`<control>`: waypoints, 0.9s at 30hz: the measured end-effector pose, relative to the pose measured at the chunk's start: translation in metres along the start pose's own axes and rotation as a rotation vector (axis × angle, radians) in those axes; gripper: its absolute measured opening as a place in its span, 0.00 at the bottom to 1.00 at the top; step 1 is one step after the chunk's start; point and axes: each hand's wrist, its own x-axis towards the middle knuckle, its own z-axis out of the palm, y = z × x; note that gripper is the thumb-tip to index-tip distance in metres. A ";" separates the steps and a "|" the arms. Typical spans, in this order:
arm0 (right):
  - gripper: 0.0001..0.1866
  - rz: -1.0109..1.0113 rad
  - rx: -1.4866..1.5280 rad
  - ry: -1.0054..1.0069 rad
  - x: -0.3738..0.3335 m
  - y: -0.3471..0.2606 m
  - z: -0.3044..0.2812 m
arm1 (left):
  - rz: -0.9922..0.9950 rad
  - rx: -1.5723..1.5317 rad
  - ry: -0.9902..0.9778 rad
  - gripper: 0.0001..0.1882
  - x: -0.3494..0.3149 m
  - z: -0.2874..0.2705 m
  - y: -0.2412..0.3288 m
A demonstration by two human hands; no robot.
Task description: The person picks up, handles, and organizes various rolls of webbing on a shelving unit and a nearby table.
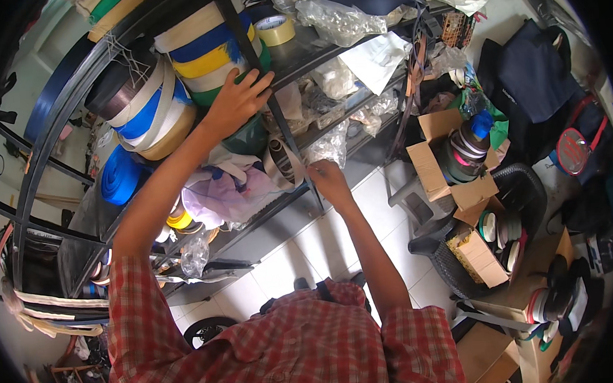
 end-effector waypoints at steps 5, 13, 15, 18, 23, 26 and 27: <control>0.16 0.186 0.166 -0.079 -0.028 -0.012 -0.040 | 0.099 -0.080 -0.124 0.09 -0.001 -0.001 -0.008; 0.15 -0.369 0.358 -0.051 0.020 -0.134 -0.027 | 0.007 -0.685 0.065 0.04 0.030 -0.067 0.019; 0.14 -0.306 0.483 -0.372 0.023 -0.150 -0.034 | -0.022 -0.736 0.089 0.04 0.033 -0.074 0.013; 0.17 -0.221 1.096 -0.664 0.017 -0.164 -0.049 | -0.037 -0.733 0.121 0.06 0.027 -0.080 -0.002; 0.24 -0.232 1.009 -0.237 0.046 -0.187 -0.071 | -0.084 -0.566 0.163 0.10 -0.001 -0.065 -0.019; 0.25 -0.179 0.188 -0.169 0.069 -0.136 -0.057 | -0.065 -0.539 -0.048 0.10 0.015 -0.073 -0.028; 0.25 -0.156 0.024 -0.217 0.070 -0.135 -0.054 | -0.074 -0.525 -0.047 0.10 0.012 -0.072 -0.035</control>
